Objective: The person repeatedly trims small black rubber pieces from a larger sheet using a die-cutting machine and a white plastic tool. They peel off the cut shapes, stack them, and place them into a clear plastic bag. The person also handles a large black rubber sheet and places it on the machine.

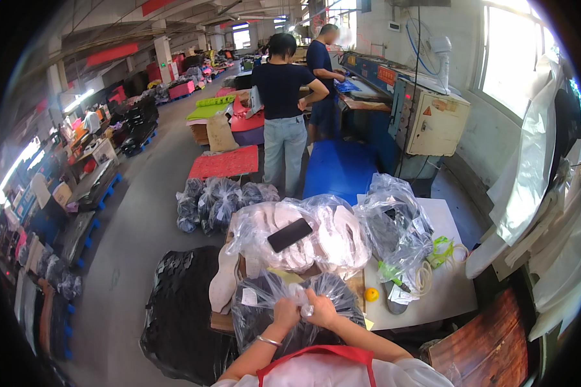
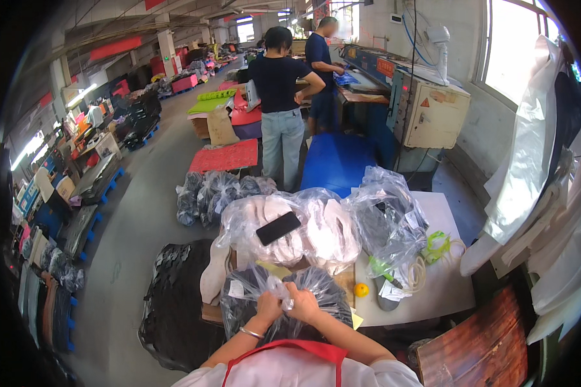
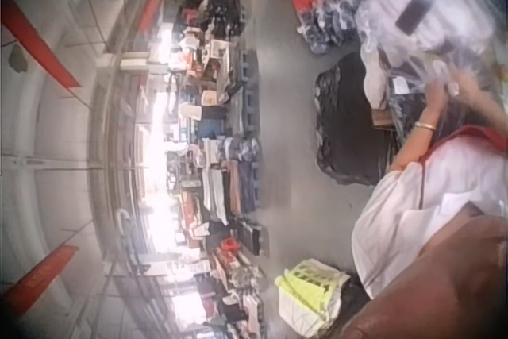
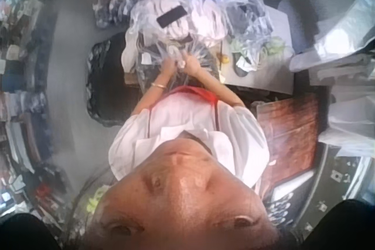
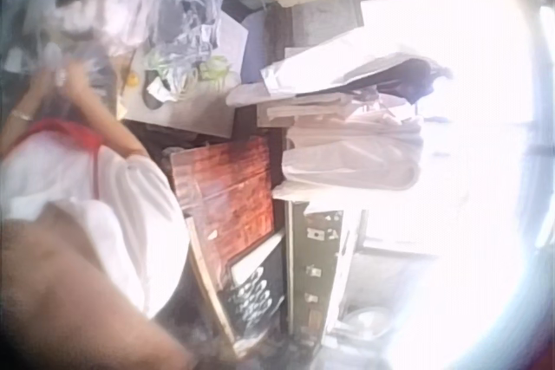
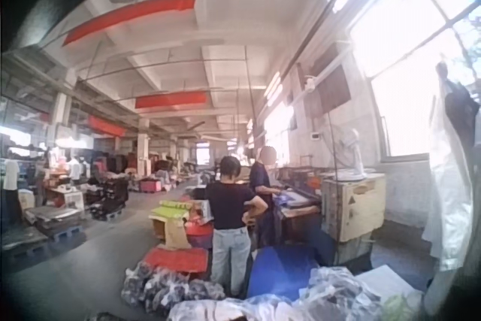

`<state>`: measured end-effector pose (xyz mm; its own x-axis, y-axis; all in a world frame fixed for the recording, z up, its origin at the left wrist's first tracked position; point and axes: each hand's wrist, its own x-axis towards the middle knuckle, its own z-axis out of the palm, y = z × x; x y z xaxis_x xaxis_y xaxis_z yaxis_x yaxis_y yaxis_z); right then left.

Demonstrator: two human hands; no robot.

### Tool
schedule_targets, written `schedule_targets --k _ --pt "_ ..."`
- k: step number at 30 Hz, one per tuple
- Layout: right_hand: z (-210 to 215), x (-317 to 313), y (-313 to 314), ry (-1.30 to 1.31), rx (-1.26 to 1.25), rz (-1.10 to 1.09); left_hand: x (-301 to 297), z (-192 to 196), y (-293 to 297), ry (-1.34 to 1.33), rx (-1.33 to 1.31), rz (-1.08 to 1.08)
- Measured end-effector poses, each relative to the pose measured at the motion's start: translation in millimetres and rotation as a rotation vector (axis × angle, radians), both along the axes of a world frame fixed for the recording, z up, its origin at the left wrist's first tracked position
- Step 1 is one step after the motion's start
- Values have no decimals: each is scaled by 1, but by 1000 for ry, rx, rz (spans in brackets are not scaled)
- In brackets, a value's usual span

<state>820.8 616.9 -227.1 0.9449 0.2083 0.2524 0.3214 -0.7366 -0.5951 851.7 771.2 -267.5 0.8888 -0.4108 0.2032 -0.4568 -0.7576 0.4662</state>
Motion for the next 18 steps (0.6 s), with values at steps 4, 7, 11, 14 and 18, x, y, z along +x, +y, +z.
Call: schedule_targets --k 4,7,11,14,18 --pt "-9 -7 0 -117 203 -21 8 13 12 362 -291 -226" --pt "-15 -6 -3 -312 179 101 21 21 23 754 -606 -274" --pt "-17 -5 -8 -447 24 237 43 21 16 628 -471 -252" --pt "-14 -6 -11 -414 54 239 49 18 6 734 -374 -181" --pt "-4 -6 -13 -417 -104 119 45 28 3 621 -506 -101"
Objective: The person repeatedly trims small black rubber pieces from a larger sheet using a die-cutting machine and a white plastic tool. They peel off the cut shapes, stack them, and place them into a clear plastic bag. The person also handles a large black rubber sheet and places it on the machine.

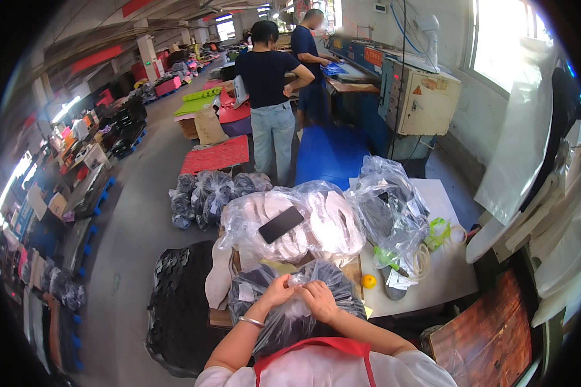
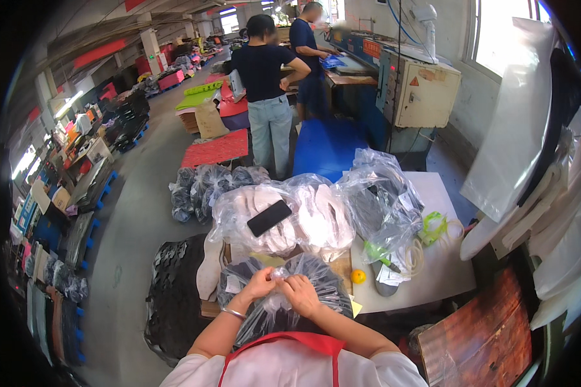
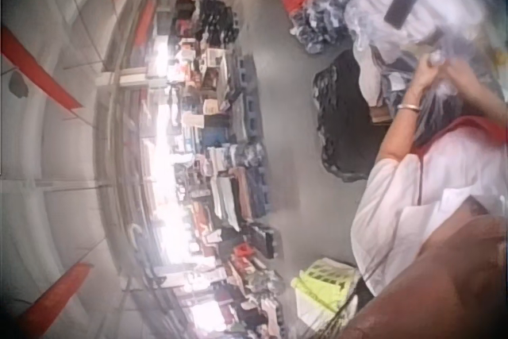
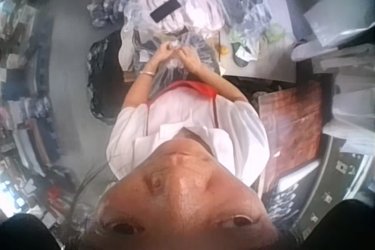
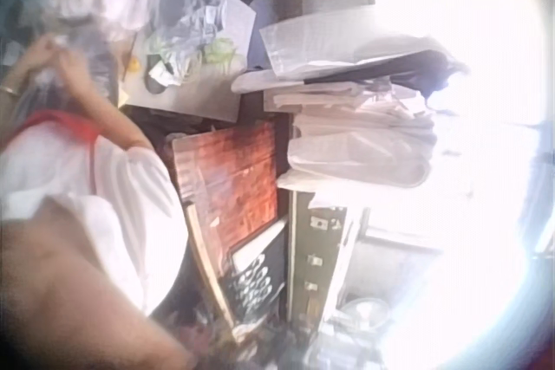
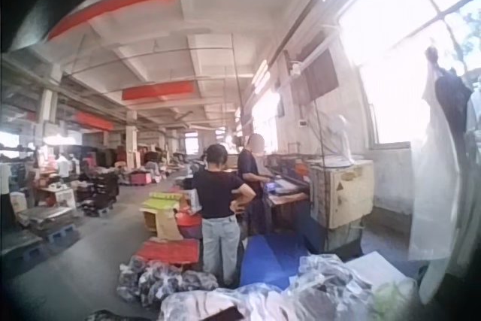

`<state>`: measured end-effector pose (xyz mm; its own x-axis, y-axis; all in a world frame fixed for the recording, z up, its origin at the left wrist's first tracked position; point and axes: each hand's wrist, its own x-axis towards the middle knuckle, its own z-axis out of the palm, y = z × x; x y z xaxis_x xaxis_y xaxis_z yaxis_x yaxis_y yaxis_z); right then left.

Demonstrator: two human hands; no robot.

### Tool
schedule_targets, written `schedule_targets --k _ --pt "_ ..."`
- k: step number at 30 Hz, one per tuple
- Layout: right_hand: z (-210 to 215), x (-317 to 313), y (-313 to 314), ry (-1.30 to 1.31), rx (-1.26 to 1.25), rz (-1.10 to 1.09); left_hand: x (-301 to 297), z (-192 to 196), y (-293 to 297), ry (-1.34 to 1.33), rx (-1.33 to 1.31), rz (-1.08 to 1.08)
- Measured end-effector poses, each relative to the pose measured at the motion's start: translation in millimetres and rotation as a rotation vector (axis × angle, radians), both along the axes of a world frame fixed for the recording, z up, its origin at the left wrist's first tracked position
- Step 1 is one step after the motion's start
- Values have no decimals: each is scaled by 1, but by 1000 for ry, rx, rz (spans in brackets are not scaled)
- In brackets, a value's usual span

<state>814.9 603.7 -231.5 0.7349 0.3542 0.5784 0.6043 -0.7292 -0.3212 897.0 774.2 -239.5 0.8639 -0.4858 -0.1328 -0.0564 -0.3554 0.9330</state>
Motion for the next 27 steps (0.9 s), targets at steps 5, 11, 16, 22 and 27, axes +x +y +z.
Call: schedule_targets --k 5,11,16,22,27 --pt "9 -1 3 39 171 109 -5 23 1 -417 96 130" --pt "3 -20 3 103 277 94 11 8 3 -383 234 203" --pt "-7 -53 -35 176 -75 -7 25 -31 19 -785 428 250" --pt "-12 -64 -53 299 -108 -19 20 -34 24 -727 411 194" --pt "17 -48 -45 164 -65 -134 -13 14 38 -706 240 257"
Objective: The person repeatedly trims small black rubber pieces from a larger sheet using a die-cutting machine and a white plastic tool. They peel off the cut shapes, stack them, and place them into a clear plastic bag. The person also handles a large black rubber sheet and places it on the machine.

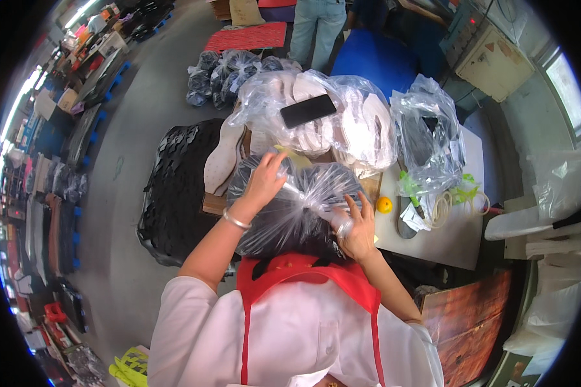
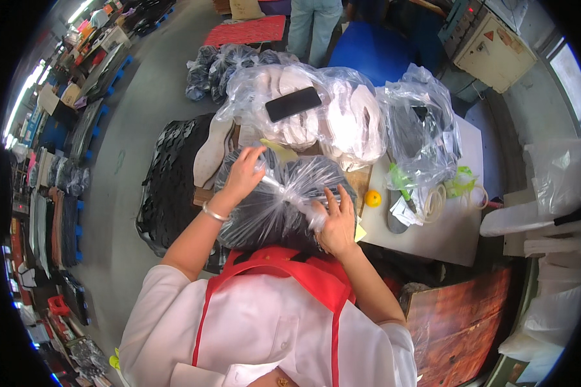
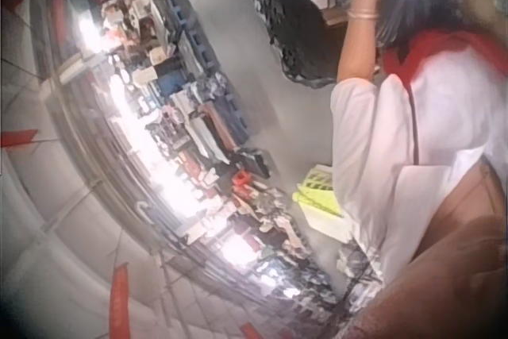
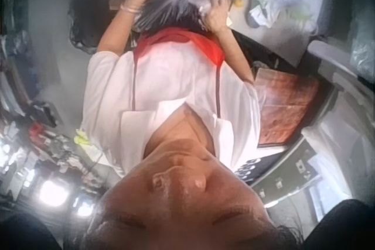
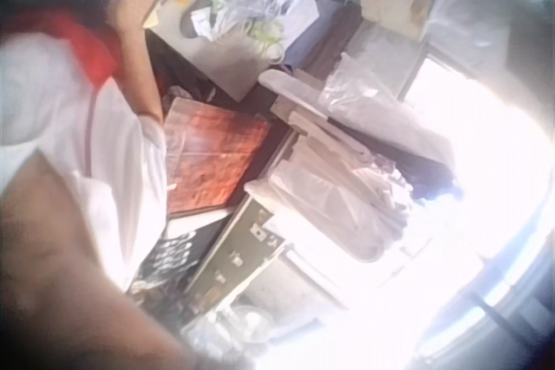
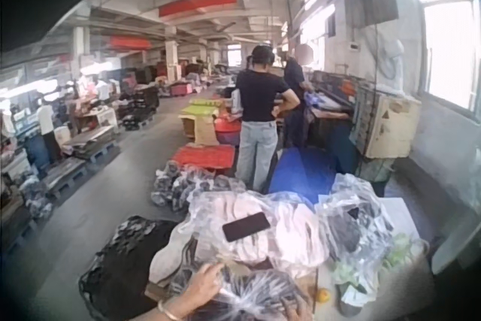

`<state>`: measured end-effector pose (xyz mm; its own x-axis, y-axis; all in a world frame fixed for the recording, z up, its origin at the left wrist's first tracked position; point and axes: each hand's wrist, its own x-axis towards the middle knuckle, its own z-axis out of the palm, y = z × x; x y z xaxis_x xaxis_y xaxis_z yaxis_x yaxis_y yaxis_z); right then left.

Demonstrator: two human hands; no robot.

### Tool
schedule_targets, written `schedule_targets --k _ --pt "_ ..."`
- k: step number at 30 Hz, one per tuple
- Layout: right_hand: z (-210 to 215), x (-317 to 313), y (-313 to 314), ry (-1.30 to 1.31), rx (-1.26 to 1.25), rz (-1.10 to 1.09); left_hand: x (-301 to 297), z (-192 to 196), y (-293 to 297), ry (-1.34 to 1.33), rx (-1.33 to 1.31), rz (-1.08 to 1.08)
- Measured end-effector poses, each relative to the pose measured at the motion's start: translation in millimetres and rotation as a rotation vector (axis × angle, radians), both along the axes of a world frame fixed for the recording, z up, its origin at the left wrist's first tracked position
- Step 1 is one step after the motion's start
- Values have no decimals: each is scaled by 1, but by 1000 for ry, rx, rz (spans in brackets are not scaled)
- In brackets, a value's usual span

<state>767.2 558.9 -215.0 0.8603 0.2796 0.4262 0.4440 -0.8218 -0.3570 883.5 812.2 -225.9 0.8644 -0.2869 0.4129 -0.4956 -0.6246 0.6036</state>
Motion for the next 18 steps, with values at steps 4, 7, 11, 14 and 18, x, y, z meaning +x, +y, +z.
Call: schedule_targets --k 4,7,11,14,18 --pt "2 21 27 575 594 -75 -49 19 -2 153 -98 -18" --pt "-16 30 44 656 828 101 -80 22 -20 168 -361 91" --pt "-48 39 48 351 489 296 -95 32 -43 -31 -178 -236" --pt "-62 42 47 556 565 409 -71 35 -46 -149 -316 -262" --pt "-58 35 54 455 377 16 -15 17 -43 -132 -174 -242"
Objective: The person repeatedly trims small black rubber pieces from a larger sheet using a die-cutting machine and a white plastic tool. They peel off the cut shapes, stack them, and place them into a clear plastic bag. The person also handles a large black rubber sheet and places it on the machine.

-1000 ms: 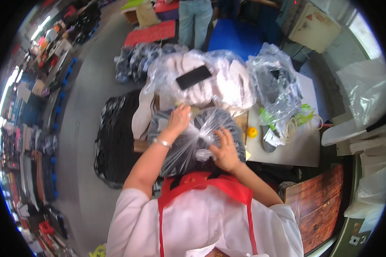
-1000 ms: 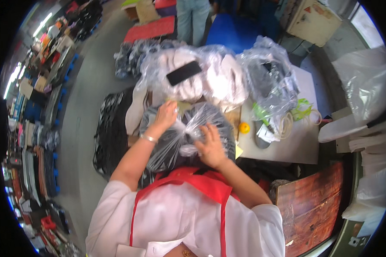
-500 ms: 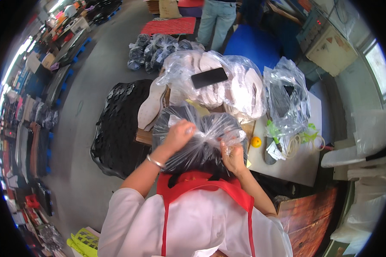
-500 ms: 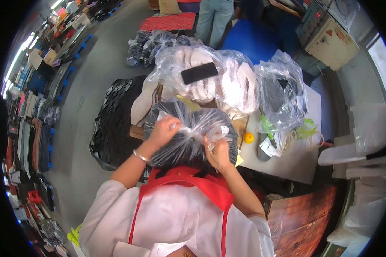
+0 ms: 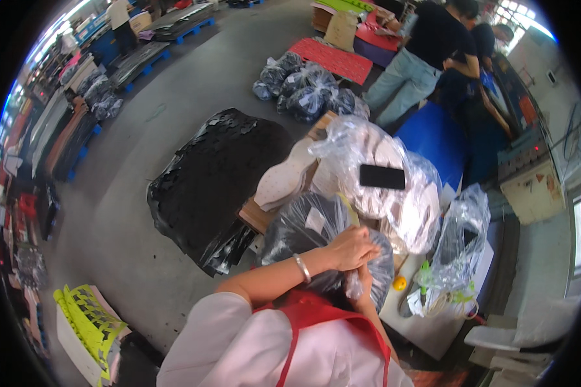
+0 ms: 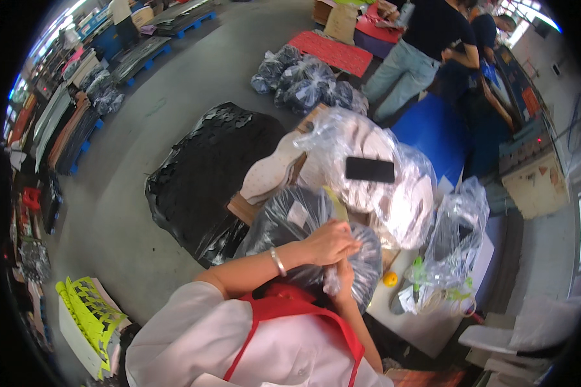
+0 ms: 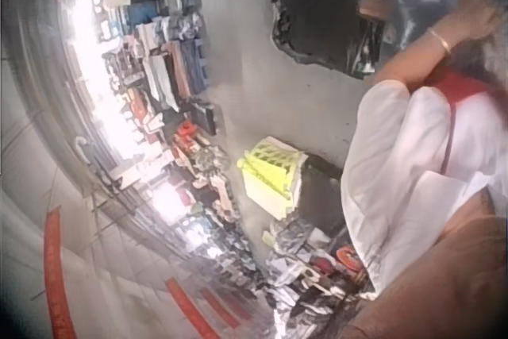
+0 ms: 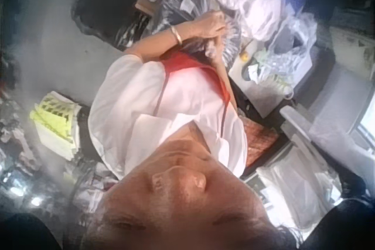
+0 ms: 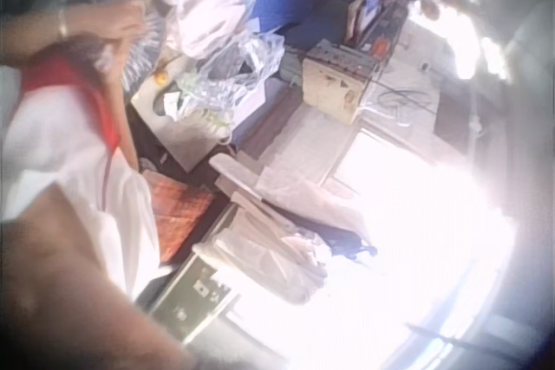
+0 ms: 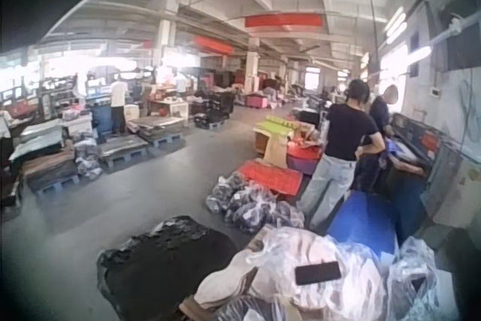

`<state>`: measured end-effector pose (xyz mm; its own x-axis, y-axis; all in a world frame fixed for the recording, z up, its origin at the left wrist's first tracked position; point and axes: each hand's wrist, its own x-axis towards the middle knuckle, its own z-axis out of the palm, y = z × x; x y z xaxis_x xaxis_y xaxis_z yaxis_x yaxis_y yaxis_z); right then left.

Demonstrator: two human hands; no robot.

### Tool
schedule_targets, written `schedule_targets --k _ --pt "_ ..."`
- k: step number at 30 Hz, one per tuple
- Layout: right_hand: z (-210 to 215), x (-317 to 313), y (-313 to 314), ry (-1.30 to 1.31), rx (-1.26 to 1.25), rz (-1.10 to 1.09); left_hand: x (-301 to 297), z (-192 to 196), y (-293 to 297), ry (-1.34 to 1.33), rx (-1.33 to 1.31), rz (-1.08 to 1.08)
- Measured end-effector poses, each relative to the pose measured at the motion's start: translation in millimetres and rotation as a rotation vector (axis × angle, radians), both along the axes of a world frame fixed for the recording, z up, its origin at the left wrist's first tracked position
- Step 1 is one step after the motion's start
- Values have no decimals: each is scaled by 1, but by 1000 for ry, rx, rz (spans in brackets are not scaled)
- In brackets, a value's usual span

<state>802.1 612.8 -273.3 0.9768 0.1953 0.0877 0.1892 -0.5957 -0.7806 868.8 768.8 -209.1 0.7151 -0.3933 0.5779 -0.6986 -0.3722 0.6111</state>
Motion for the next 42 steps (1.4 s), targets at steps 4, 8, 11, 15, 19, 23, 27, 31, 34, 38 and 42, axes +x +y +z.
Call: schedule_targets --k 4,8,11,15,19,23,27,31,34,38,42 --pt "24 -7 -1 233 248 -179 -12 -33 11 -145 270 0" --pt "44 2 -1 202 342 -142 -65 -45 -2 141 127 101" --pt "52 4 0 213 219 -93 -72 -45 -3 442 126 -50" --pt "58 4 -1 147 -62 -114 -39 -43 6 95 27 214" --pt "67 8 -4 -252 -486 41 -9 -49 7 146 285 -163" --pt "70 10 1 156 -304 -132 -8 -64 -2 193 106 -199" --pt "68 4 6 45 -291 -13 -15 -70 -8 149 148 -1" --pt "64 -3 2 33 -331 -27 -11 -61 -4 228 218 -22" --pt "60 -4 -2 9 -274 -64 0 -52 9 365 196 -257" --pt "53 2 3 -66 -238 -104 13 -43 19 547 176 -454" --pt "55 3 -2 -44 -167 -26 18 -27 4 659 491 -208"
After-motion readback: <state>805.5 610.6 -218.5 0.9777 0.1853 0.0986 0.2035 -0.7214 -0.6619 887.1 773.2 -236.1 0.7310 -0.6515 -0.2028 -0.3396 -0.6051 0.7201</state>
